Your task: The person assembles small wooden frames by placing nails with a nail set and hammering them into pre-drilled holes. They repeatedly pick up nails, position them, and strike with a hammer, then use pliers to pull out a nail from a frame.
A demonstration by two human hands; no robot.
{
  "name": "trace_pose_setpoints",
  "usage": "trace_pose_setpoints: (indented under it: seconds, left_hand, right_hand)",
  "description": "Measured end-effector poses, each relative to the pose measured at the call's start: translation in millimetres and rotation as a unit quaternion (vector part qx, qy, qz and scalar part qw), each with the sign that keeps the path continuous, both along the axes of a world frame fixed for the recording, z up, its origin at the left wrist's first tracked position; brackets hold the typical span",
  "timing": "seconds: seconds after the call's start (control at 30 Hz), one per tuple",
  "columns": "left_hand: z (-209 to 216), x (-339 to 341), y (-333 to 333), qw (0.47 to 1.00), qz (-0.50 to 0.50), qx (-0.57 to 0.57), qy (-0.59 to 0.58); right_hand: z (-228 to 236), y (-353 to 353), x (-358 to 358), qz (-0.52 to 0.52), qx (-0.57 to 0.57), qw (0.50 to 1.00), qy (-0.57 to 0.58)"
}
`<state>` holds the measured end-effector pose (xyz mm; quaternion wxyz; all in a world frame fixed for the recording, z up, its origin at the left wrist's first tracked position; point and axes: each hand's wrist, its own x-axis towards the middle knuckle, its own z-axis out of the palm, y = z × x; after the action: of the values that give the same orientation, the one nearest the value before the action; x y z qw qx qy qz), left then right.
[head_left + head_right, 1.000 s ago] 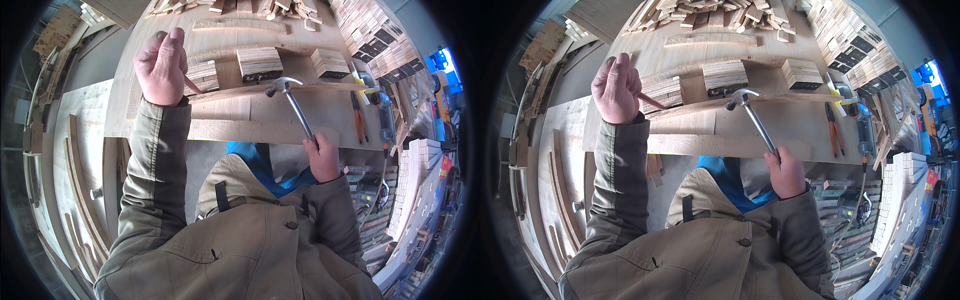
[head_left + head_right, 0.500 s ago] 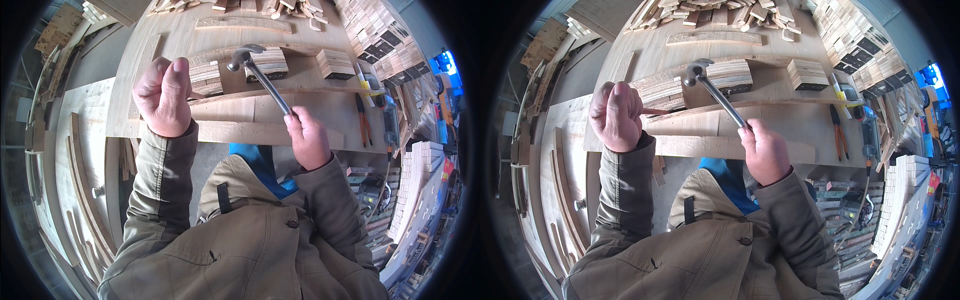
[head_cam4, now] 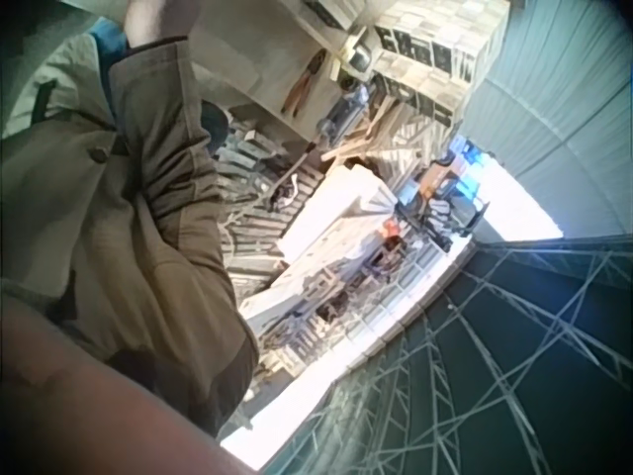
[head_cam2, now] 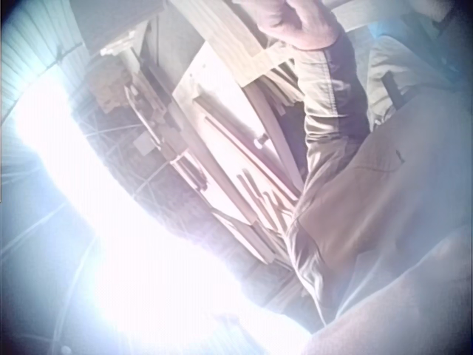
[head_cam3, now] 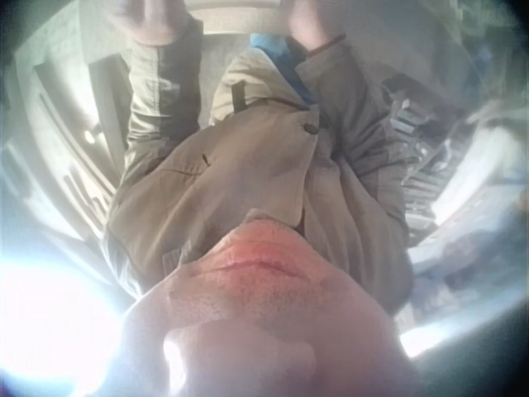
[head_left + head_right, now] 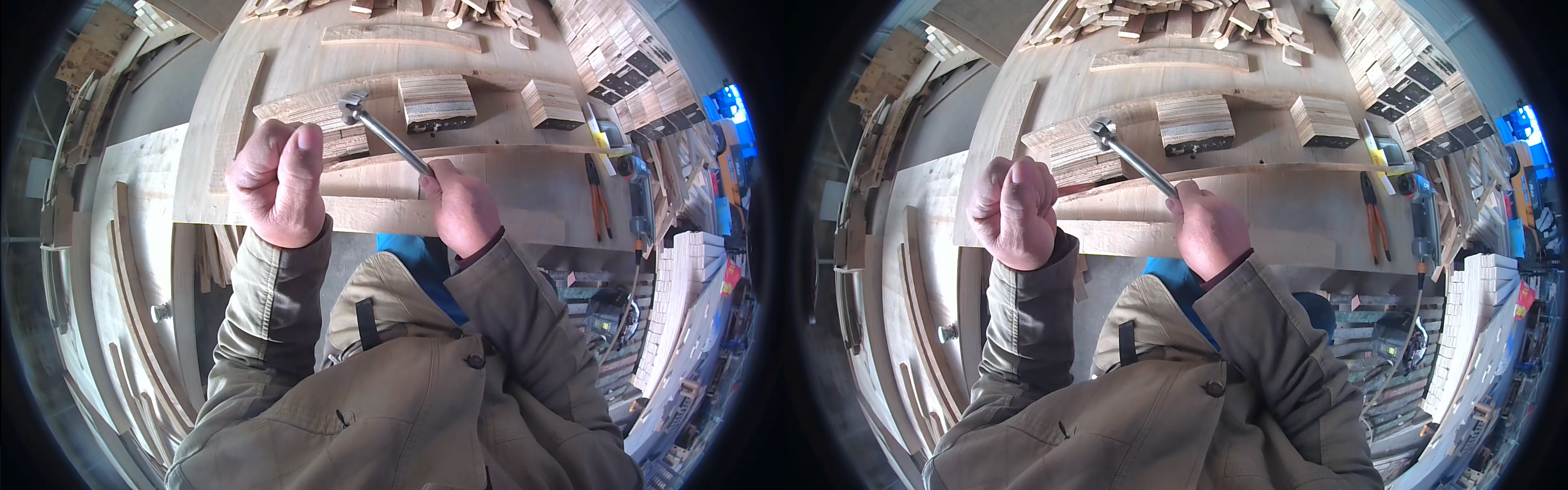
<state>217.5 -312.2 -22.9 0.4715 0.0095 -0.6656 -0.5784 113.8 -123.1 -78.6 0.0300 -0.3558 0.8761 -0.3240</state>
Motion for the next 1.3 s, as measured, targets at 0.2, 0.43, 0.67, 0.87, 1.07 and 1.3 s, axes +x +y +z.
trace_pose_setpoints:
  seconds: [0.2,0.43,0.67,0.87,1.07,1.3]
  left_hand:
    - [-6.8,5.1,2.5,1.000,-0.005,-0.007,-0.014]
    - [-6.9,3.8,4.5,1.000,0.004,-0.004,-0.007]
    - [-10.3,5.9,3.2,1.000,0.003,0.005,-0.006]
    - [-4.8,3.4,4.0,1.000,-0.005,0.025,-0.017]
    - [4.1,-9.5,-4.2,0.998,-0.020,0.057,-0.021]
    - [-4.6,-7.6,-3.0,1.000,-0.009,-0.001,-0.026]
  right_hand:
    - [21.5,4.1,-0.4,0.016,-0.133,0.991,-0.017]
    - [21.1,3.3,2.3,0.045,-0.209,0.977,0.019]
    - [-19.2,3.6,2.6,0.007,-0.031,0.998,-0.055]
    - [-24.6,6.1,-1.3,0.010,-0.036,0.997,-0.073]
    - [-20.1,7.9,-4.9,-0.024,-0.057,0.991,-0.122]
    - [37.7,8.9,-8.0,-0.007,-0.244,0.961,-0.130]
